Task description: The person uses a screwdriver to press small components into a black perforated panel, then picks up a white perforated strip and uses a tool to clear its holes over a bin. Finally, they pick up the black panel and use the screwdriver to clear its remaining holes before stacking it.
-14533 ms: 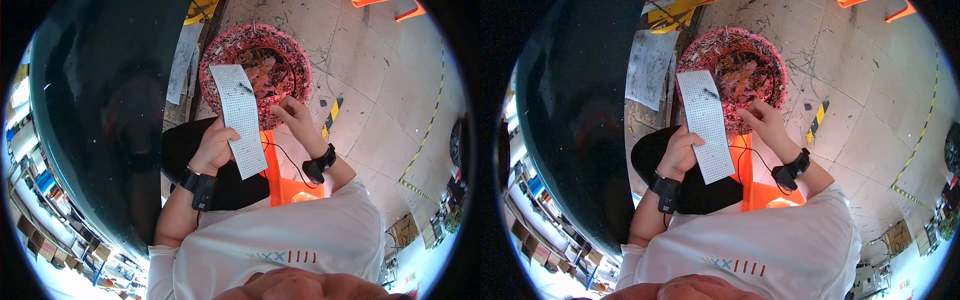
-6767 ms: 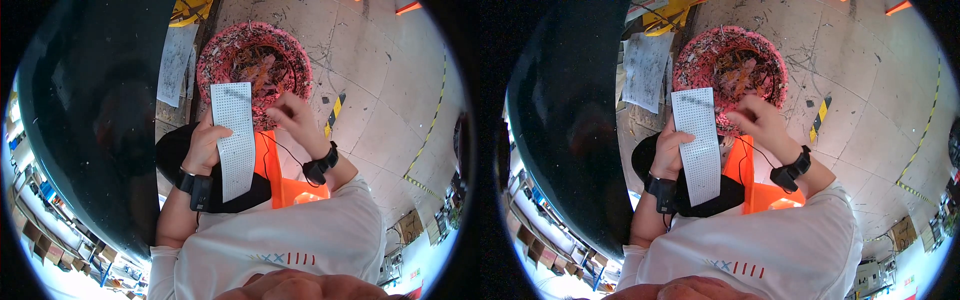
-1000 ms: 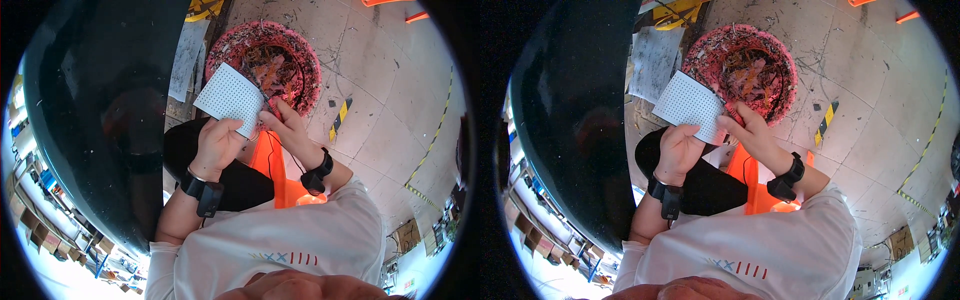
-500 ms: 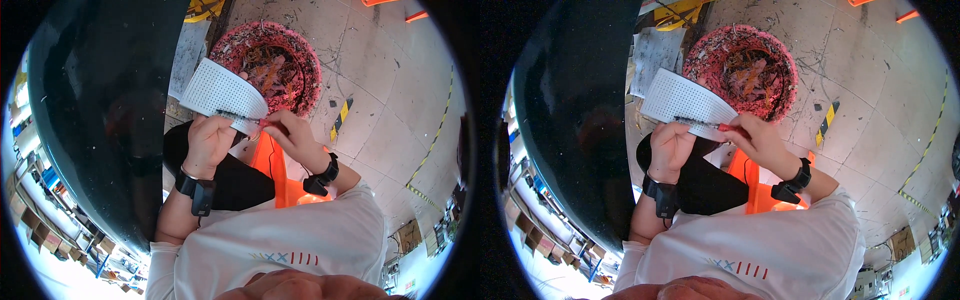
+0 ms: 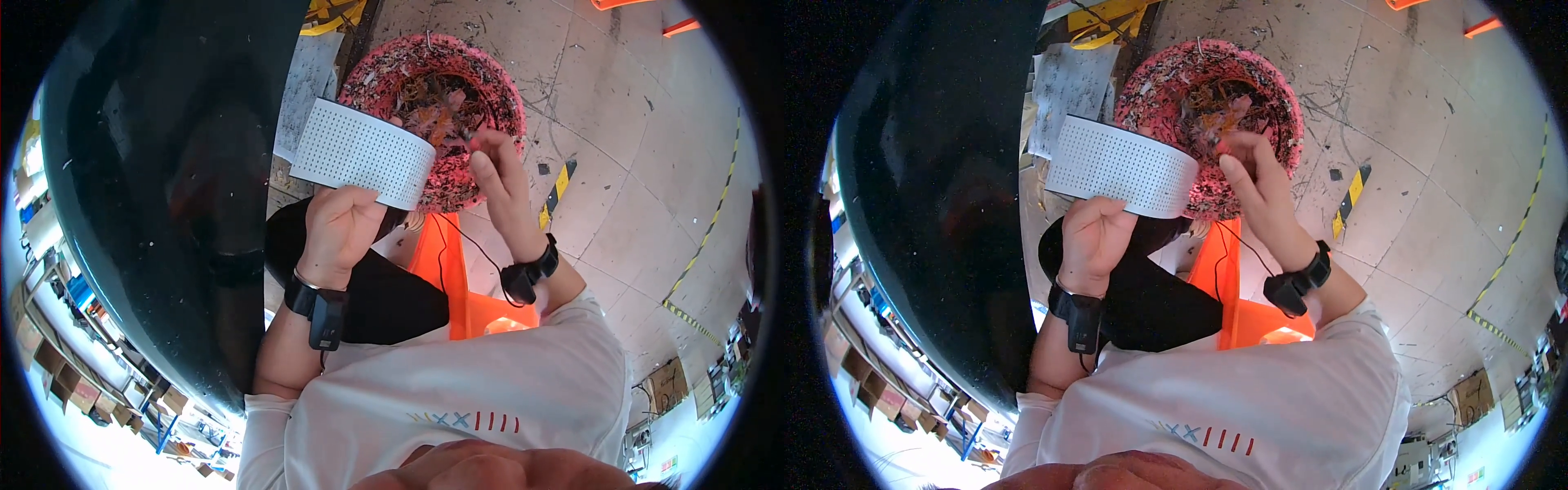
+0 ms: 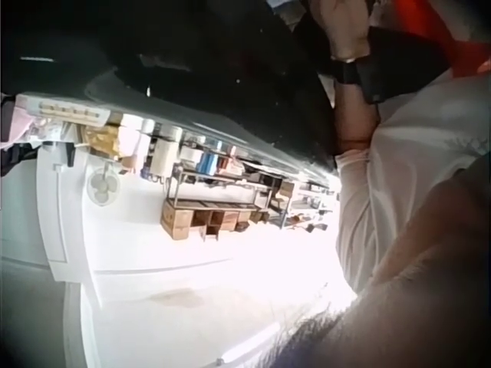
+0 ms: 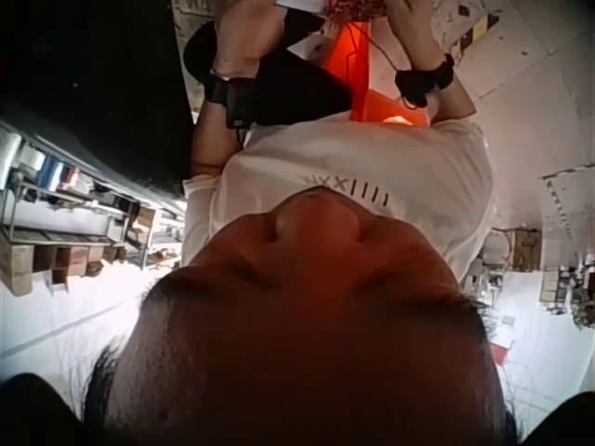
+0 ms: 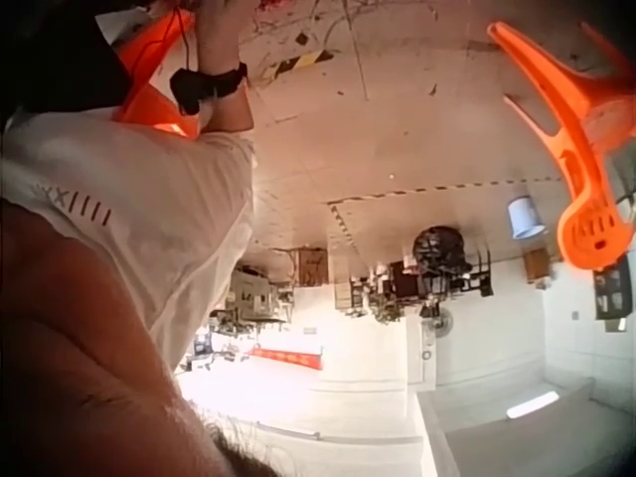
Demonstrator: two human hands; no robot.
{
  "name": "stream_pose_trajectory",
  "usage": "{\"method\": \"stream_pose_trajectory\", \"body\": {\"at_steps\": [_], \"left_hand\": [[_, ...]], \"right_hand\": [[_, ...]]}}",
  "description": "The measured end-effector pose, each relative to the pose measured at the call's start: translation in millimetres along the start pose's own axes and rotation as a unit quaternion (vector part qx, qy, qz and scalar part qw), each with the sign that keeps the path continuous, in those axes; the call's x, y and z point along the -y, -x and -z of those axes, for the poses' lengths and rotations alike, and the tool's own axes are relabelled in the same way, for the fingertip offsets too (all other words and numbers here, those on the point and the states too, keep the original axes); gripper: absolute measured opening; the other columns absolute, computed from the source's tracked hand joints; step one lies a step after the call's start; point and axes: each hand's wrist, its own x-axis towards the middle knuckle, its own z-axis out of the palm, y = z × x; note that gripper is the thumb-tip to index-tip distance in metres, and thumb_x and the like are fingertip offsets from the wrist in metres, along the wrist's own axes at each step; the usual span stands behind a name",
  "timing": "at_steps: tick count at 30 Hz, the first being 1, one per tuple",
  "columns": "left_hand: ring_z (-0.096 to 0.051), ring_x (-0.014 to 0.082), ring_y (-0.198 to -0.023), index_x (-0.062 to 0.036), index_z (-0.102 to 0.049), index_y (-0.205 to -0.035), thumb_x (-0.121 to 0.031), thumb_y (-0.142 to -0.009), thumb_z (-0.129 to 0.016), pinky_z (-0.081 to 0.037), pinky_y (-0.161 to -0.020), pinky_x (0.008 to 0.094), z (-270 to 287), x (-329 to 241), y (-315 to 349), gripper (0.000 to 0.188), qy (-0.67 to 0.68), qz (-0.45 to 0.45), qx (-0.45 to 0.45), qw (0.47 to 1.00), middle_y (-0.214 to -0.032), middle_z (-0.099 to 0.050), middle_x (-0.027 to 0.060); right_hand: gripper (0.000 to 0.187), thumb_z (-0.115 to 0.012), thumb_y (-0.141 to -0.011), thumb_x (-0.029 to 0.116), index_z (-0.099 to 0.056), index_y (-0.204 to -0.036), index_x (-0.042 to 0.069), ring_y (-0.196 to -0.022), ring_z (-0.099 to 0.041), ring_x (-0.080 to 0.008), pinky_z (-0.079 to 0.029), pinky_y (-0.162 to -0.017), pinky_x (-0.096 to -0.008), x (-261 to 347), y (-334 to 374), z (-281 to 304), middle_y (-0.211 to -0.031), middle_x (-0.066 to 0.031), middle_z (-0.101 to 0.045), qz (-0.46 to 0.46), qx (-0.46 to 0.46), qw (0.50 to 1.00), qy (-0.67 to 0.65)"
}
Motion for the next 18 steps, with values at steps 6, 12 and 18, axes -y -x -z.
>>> {"method": "stream_pose_trajectory", "body": {"at_steps": [6,12,18], "left_hand": [[-0.040,0.0307,-0.140,-0.0016,-0.033,-0.148,0.010,-0.086,-0.044,-0.029,-0.118,0.0479,10,3,0,0.064,0.038,0.027,-0.054,0.997,-0.146,-0.045,0.0175],[-0.042,0.0280,-0.138,-0.0003,-0.037,-0.146,0.007,-0.093,-0.042,-0.031,-0.117,0.0452,15,31,11,0.053,-0.017,0.075,0.019,0.997,-0.145,-0.046,0.0136],[-0.034,0.0306,-0.144,-0.0001,-0.026,-0.152,0.008,-0.091,-0.039,-0.026,-0.120,0.0479,5,21,6,0.063,-0.072,0.102,-0.004,0.992,-0.153,-0.037,0.0185]], "right_hand": [[0.020,-0.063,-0.098,0.022,-0.061,-0.111,0.007,-0.065,-0.041,-0.0024,-0.031,-0.057,-0.0192,-1,-18,-5,-0.078,0.0072,-0.047,-0.080,0.103,0.991,-0.024],[0.017,-0.064,-0.098,0.022,-0.061,-0.109,0.010,-0.060,-0.040,-0.0003,-0.027,-0.054,-0.0166,9,-13,-22,-0.077,0.0093,-0.048,-0.189,0.110,0.957,-0.192],[0.016,-0.062,-0.098,0.018,-0.058,-0.105,0.005,-0.065,-0.052,-0.0088,-0.041,-0.057,-0.0253,3,8,-34,-0.078,0.0003,-0.055,0.101,-0.003,0.994,-0.047]]}}
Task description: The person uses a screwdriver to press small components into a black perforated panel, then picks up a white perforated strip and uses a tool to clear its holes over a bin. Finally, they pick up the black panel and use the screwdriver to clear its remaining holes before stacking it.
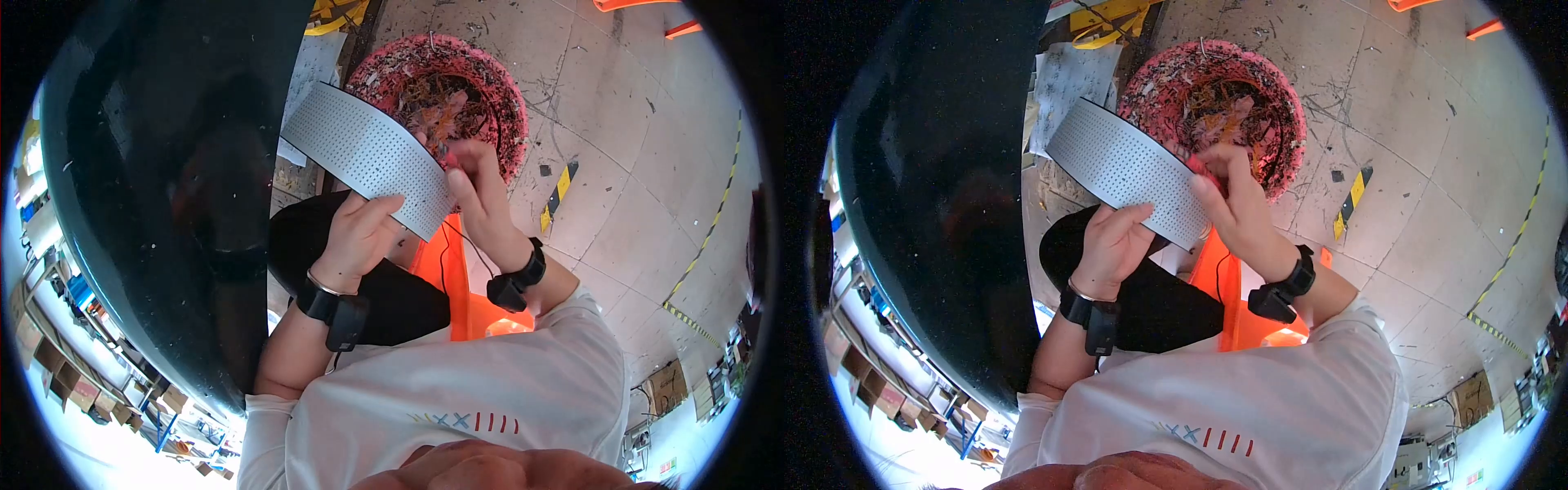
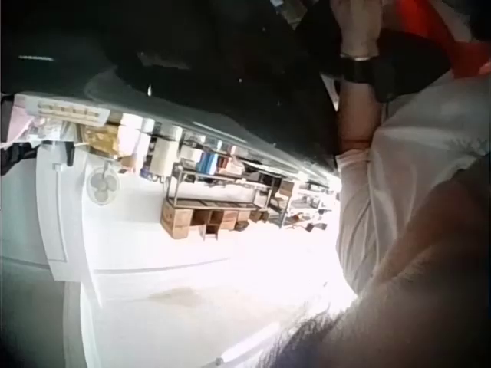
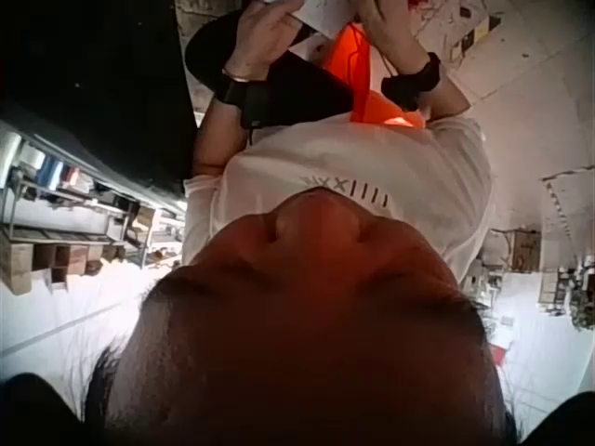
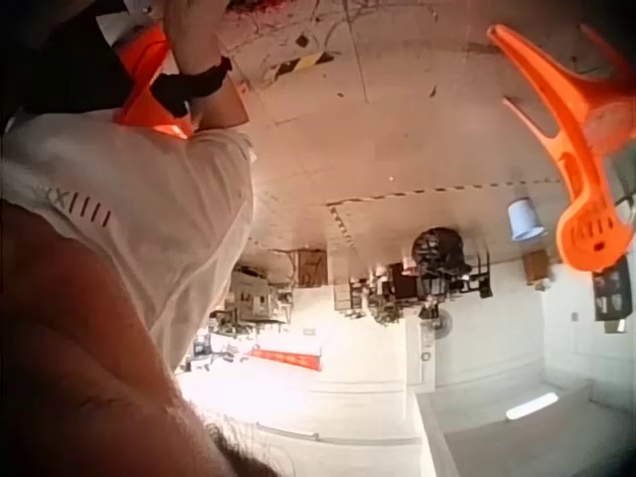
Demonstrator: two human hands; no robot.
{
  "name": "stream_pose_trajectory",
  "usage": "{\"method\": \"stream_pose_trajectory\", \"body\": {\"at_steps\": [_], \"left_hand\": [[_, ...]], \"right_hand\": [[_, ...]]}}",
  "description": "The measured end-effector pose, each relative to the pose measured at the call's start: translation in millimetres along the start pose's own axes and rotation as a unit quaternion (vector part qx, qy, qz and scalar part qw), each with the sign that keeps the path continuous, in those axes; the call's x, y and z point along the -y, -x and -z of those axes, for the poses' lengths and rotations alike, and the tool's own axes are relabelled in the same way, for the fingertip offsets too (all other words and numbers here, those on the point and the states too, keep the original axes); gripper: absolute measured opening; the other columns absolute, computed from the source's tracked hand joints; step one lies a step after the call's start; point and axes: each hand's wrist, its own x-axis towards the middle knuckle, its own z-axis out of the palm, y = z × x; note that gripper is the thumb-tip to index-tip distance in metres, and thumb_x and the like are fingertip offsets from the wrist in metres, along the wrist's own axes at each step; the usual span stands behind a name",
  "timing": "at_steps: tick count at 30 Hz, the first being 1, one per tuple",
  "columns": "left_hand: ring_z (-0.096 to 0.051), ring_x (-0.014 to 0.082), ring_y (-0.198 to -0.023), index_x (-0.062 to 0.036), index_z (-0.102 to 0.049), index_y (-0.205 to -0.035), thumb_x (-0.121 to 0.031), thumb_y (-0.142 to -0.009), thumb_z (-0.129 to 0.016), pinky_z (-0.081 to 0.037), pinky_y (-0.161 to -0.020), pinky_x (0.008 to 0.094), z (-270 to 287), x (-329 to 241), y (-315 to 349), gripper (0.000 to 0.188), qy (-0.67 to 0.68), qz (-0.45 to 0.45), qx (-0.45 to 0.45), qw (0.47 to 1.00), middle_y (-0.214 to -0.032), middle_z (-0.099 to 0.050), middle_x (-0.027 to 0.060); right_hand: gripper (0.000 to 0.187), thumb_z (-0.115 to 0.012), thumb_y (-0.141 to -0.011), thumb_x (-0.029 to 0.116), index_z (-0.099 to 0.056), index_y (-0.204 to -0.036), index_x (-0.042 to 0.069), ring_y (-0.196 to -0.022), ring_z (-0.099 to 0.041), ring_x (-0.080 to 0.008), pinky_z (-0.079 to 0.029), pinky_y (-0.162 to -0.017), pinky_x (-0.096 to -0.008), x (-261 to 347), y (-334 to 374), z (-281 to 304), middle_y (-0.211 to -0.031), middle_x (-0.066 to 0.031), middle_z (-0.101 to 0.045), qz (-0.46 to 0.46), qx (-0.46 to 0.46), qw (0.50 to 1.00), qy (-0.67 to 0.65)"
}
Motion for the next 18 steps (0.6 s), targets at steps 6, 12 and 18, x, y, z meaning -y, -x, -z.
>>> {"method": "stream_pose_trajectory", "body": {"at_steps": [6,12,18], "left_hand": [[-0.035,0.0296,-0.143,-0.0006,-0.027,-0.152,0.009,-0.092,-0.038,-0.026,-0.120,0.0463,3,-2,2,0.061,0.008,-0.032,0.038,0.999,-0.156,-0.033,0.0163],[-0.036,0.0286,-0.143,-0.0010,-0.029,-0.151,0.009,-0.093,-0.038,-0.028,-0.119,0.0452,3,-5,-3,0.060,0.014,-0.043,0.055,0.997,-0.157,-0.032,0.0148],[-0.038,0.0281,-0.141,-0.0015,-0.028,-0.151,0.000,-0.099,-0.041,-0.031,-0.118,0.0453,5,-17,-3,0.053,0.041,-0.070,0.006,0.997,-0.152,-0.039,0.0164]], "right_hand": [[0.019,-0.059,-0.099,0.018,-0.054,-0.105,0.000,-0.072,-0.058,-0.0156,-0.048,-0.067,-0.0314,10,4,33,-0.081,-0.0077,-0.058,-0.017,0.152,0.964,0.219],[0.018,-0.059,-0.099,0.017,-0.054,-0.105,0.000,-0.074,-0.056,-0.0136,-0.045,-0.067,-0.0272,21,1,39,-0.083,-0.0079,-0.058,-0.053,0.132,0.968,0.205],[0.023,-0.066,-0.095,0.019,-0.057,-0.106,0.001,-0.070,-0.066,-0.0212,-0.051,-0.063,-0.0334,8,6,51,-0.082,-0.0128,-0.064,-0.089,0.040,0.981,0.169]]}}
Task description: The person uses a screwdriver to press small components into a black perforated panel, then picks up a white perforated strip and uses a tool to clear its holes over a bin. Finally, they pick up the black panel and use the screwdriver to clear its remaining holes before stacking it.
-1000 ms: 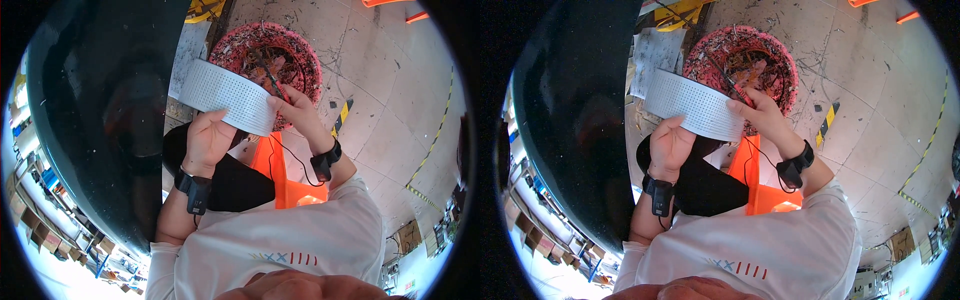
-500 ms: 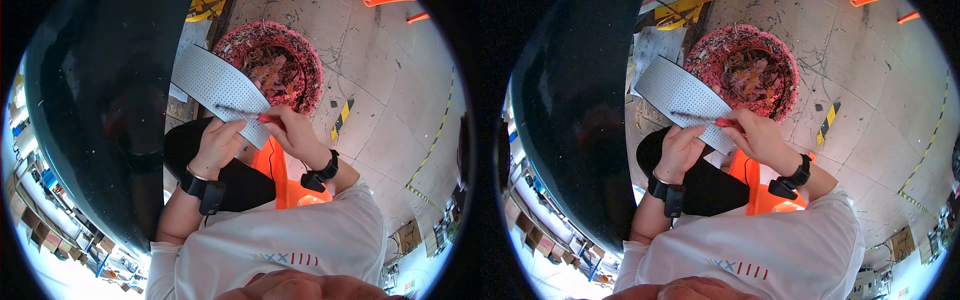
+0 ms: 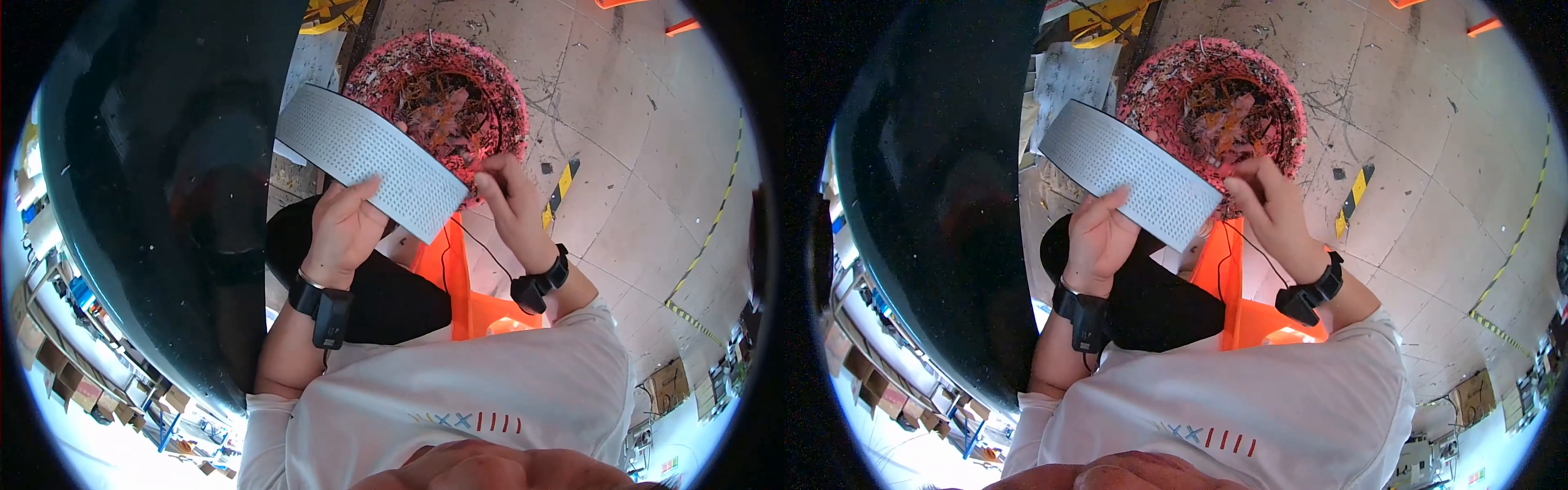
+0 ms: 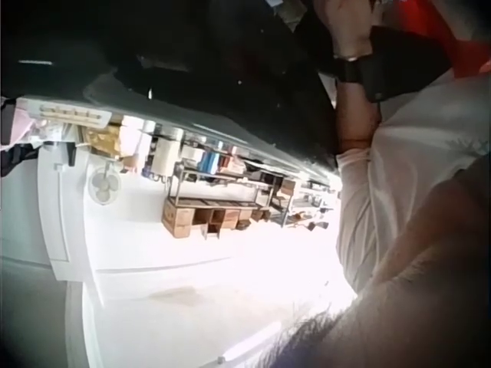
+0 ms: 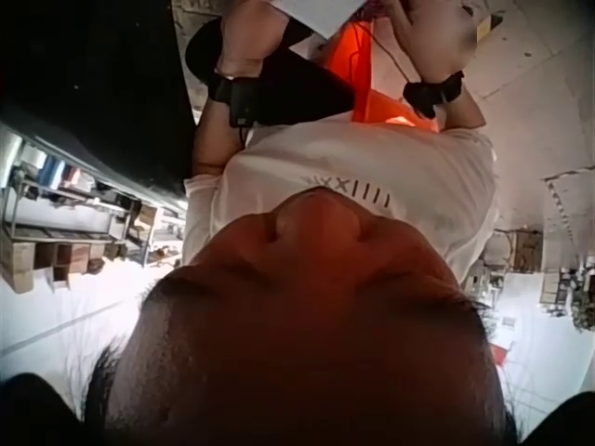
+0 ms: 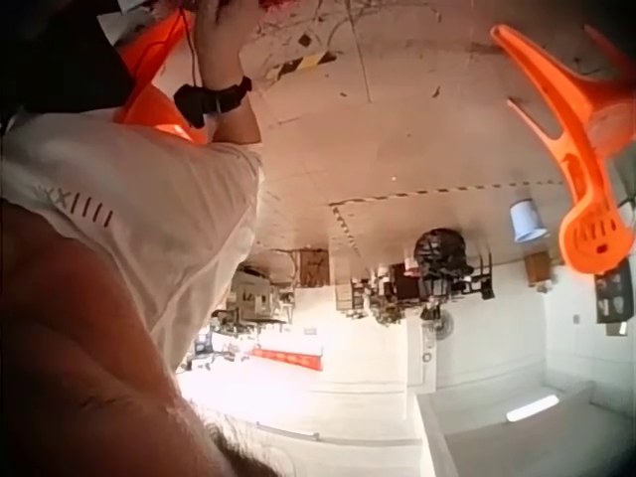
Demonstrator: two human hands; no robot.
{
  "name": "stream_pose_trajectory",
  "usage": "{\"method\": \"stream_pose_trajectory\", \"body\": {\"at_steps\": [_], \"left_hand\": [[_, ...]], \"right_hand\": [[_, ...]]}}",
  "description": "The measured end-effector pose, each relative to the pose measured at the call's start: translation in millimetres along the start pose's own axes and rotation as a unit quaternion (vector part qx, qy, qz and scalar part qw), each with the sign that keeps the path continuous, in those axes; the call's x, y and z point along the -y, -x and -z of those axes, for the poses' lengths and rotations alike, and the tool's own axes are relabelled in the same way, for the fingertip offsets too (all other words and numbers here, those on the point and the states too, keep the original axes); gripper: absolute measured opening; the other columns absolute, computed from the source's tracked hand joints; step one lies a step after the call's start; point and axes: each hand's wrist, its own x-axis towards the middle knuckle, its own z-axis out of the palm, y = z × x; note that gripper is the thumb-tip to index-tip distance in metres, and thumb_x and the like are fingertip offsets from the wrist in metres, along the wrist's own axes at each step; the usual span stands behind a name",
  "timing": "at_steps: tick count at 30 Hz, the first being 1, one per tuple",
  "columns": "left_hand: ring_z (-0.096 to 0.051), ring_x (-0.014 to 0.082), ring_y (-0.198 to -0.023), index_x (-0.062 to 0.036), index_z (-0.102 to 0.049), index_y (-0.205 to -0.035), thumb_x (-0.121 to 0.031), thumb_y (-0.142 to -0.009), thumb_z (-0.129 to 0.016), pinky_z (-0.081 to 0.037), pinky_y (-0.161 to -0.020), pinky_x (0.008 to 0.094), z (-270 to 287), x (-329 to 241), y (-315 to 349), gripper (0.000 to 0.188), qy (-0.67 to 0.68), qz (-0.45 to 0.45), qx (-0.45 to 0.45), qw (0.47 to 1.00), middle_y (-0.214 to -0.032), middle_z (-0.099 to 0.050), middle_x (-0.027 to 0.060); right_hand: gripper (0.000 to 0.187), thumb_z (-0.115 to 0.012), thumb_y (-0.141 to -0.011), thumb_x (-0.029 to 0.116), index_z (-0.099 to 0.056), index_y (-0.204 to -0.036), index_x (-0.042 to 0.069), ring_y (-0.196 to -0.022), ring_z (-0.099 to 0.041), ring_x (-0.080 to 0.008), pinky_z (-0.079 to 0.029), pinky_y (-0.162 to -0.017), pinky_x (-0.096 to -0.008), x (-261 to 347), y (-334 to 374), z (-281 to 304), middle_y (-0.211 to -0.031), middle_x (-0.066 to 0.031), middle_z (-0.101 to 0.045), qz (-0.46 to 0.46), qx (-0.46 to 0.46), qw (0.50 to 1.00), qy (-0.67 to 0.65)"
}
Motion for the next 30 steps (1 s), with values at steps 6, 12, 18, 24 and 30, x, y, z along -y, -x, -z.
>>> {"method": "stream_pose_trajectory", "body": {"at_steps": [6,12,18,24,30], "left_hand": [[-0.039,0.0295,-0.140,-0.0028,-0.026,-0.151,-0.016,-0.106,-0.042,-0.033,-0.116,0.0476,0,0,0,0.049,-0.015,-0.014,-0.072,0.997,-0.148,-0.043,0.0176],[-0.042,0.0305,-0.138,-0.0095,-0.028,-0.149,-0.025,-0.107,-0.041,-0.034,-0.115,0.0538,-4,4,0,0.047,0.021,-0.042,-0.061,0.997,-0.147,-0.043,0.0139],[-0.042,0.0308,-0.138,-0.0123,-0.030,-0.149,-0.025,-0.107,-0.040,-0.033,-0.114,0.0579,1,4,-2,0.045,0.015,-0.061,-0.060,0.996,-0.147,-0.042,0.0125],[-0.042,0.0306,-0.138,-0.0110,-0.030,-0.148,-0.026,-0.107,-0.040,-0.034,-0.114,0.0581,3,7,-2,0.045,-0.001,-0.070,-0.052,0.996,-0.146,-0.043,0.0133],[-0.042,0.0306,-0.138,-0.0054,-0.032,-0.147,-0.028,-0.107,-0.042,-0.036,-0.113,0.0543,15,10,-5,0.047,-0.035,-0.091,-0.076,0.992,-0.146,-0.044,0.0150]], "right_hand": [[0.021,-0.064,-0.096,0.015,-0.055,-0.107,0.000,-0.074,-0.059,-0.0169,-0.046,-0.066,-0.0285,3,18,-8,-0.086,-0.0095,-0.060,0.103,0.108,0.988,0.042],[0.019,-0.066,-0.094,0.013,-0.056,-0.105,0.000,-0.073,-0.062,-0.0211,-0.048,-0.066,-0.0311,-3,11,-11,-0.089,-0.0117,-0.062,0.134,0.125,0.979,0.090],[0.018,-0.064,-0.096,0.015,-0.057,-0.103,0.000,-0.070,-0.059,-0.0175,-0.047,-0.064,-0.0301,8,8,-8,-0.080,-0.0082,-0.058,0.124,0.083,0.985,0.088],[0.020,-0.066,-0.095,0.021,-0.059,-0.100,0.002,-0.069,-0.063,-0.0214,-0.047,-0.062,-0.0326,-10,-8,-4,-0.074,-0.0110,-0.060,-0.052,-0.002,0.998,-0.021],[0.024,-0.057,-0.100,0.025,-0.055,-0.104,0.002,-0.063,-0.057,-0.0164,-0.045,-0.059,-0.0318,-54,-42,-10,-0.070,-0.0061,-0.057,-0.046,0.008,0.993,0.112]]}}
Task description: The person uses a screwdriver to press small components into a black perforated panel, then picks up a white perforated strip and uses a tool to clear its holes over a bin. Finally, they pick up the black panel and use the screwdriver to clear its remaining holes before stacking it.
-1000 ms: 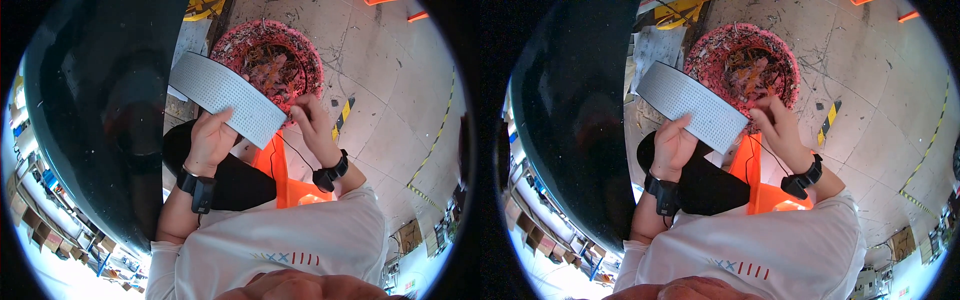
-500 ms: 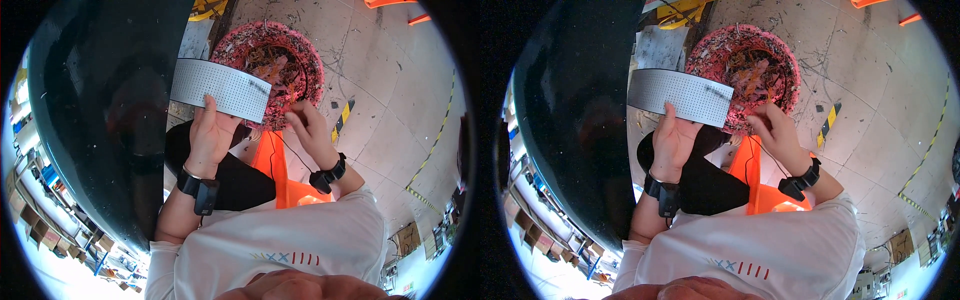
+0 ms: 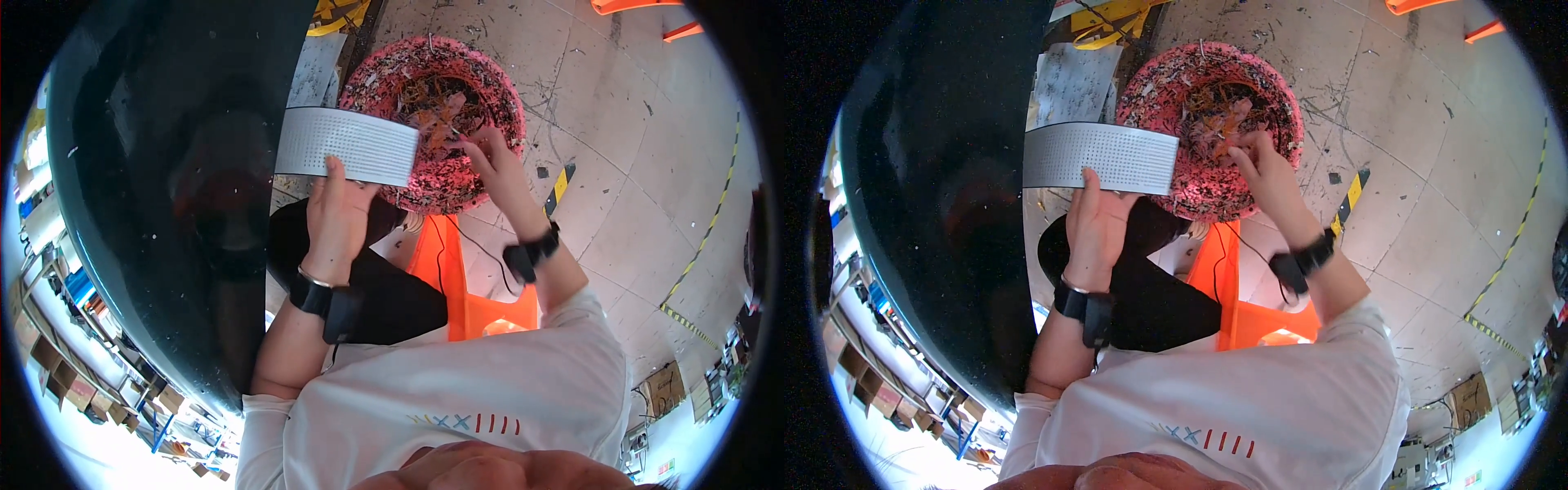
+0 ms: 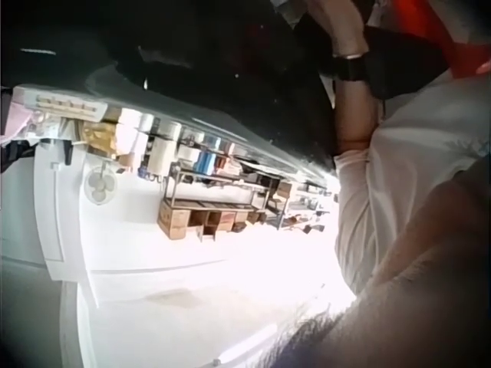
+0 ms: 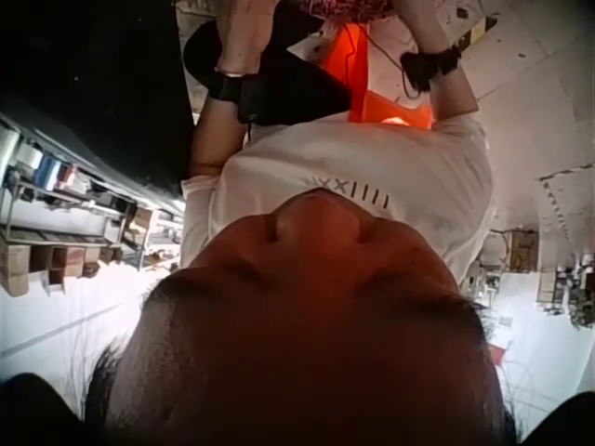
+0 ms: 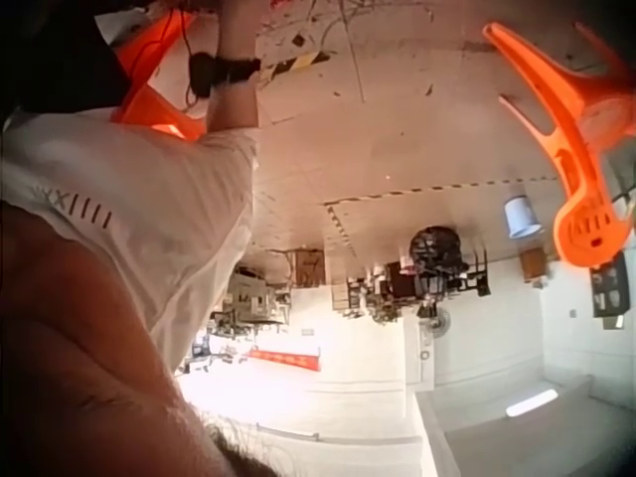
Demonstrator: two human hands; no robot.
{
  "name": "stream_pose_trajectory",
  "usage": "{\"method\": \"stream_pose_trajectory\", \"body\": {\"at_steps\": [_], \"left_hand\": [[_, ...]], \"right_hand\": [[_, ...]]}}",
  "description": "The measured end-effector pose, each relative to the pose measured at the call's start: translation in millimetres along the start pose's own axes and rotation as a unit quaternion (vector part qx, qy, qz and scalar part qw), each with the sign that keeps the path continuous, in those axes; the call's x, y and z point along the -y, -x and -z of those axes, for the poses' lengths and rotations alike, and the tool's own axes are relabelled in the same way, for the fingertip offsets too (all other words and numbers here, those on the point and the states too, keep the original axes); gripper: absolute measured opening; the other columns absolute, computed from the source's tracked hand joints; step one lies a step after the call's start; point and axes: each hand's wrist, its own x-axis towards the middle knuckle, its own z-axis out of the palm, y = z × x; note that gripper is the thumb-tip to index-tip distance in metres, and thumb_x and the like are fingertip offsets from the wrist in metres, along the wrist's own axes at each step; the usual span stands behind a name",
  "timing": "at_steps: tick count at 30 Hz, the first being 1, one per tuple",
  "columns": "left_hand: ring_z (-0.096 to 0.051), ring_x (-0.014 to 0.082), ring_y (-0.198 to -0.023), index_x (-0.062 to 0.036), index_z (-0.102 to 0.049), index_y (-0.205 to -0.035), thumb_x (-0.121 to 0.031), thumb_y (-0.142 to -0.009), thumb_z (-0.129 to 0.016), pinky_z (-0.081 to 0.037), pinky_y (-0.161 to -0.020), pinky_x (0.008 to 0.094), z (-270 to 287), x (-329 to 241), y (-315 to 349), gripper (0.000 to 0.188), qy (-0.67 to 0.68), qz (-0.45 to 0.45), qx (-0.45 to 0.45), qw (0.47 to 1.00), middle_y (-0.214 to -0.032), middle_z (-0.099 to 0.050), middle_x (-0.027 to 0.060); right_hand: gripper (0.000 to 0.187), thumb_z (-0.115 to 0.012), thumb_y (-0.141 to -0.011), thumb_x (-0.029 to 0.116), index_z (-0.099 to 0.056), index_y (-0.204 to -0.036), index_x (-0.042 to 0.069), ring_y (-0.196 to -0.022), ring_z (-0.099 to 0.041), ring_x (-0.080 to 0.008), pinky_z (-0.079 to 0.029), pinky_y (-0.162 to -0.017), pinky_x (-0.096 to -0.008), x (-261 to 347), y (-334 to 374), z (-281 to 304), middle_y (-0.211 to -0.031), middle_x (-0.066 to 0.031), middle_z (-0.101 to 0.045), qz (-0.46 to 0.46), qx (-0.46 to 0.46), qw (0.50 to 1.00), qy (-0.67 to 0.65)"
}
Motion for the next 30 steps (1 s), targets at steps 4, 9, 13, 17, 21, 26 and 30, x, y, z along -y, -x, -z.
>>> {"method": "stream_pose_trajectory", "body": {"at_steps": [4,9,13,17,21,26,30], "left_hand": [[-0.043,0.0304,-0.137,-0.0009,-0.031,-0.146,-0.030,-0.107,-0.042,-0.036,-0.114,0.0496,36,17,-13,0.050,-0.071,-0.018,-0.151,0.986,-0.146,-0.044,0.0161],[-0.043,0.0292,-0.136,0.0011,-0.031,-0.147,-0.031,-0.108,-0.039,-0.035,-0.114,0.0450,63,19,-18,0.052,-0.053,-0.031,-0.184,0.981,-0.146,-0.044,0.0162],[-0.044,0.0281,-0.136,0.0008,-0.034,-0.146,-0.031,-0.108,-0.039,-0.035,-0.114,0.0439,46,-1,-23,0.050,-0.067,-0.042,-0.203,0.976,-0.146,-0.045,0.0153],[-0.044,0.0270,-0.135,0.0007,-0.037,-0.145,-0.029,-0.107,-0.040,-0.036,-0.113,0.0433,47,-17,-29,0.048,-0.047,-0.034,-0.206,0.977,-0.146,-0.046,0.0145],[-0.046,0.0265,-0.133,0.0009,-0.038,-0.144,-0.028,-0.107,-0.041,-0.037,-0.112,0.0438,67,-31,-35,0.047,-0.099,-0.044,-0.178,0.978,-0.144,-0.047,0.0140],[-0.047,0.0270,-0.131,0.0025,-0.040,-0.141,-0.027,-0.106,-0.043,-0.038,-0.111,0.0443,43,-33,-21,0.046,-0.053,0.007,-0.157,0.986,-0.141,-0.049,0.0144],[-0.048,0.0277,-0.130,0.0035,-0.042,-0.138,-0.026,-0.106,-0.046,-0.040,-0.109,0.0439,18,-47,-14,0.044,0.038,0.042,-0.149,0.987,-0.139,-0.050,0.0148]], "right_hand": [[0.023,-0.057,-0.094,0.023,-0.061,-0.098,0.000,-0.077,-0.068,-0.0369,-0.053,-0.065,-0.0477,-105,-61,-72,-0.083,-0.0195,-0.069,0.059,0.077,0.948,0.304],[0.017,-0.054,-0.088,0.014,-0.067,-0.089,0.003,-0.074,-0.069,-0.0354,-0.055,-0.065,-0.0459,-109,-21,-146,-0.080,-0.0184,-0.069,0.067,0.206,0.896,0.387],[0.017,-0.055,-0.088,0.017,-0.067,-0.089,0.005,-0.075,-0.068,-0.0358,-0.054,-0.067,-0.0460,-51,15,-100,-0.079,-0.0174,-0.068,0.166,0.241,0.890,0.351],[0.018,-0.059,-0.087,0.020,-0.066,-0.091,0.004,-0.077,-0.067,-0.0360,-0.053,-0.069,-0.0469,-25,44,-44,-0.079,-0.0180,-0.066,0.093,0.273,0.893,0.346],[0.020,-0.060,-0.089,0.020,-0.067,-0.098,0.004,-0.082,-0.068,-0.0358,-0.054,-0.071,-0.0461,-2,22,17,-0.087,-0.0199,-0.068,0.073,0.408,0.799,0.436],[0.021,-0.057,-0.085,0.016,-0.070,-0.091,0.001,-0.086,-0.070,-0.0360,-0.057,-0.069,-0.0467,-63,-22,-28,-0.094,-0.0215,-0.071,0.088,0.211,0.915,0.333],[0.022,-0.058,-0.087,0.017,-0.070,-0.096,0.001,-0.090,-0.070,-0.0355,-0.056,-0.076,-0.0471,-106,-23,-96,-0.094,-0.0204,-0.071,0.080,0.368,0.806,0.458]]}}
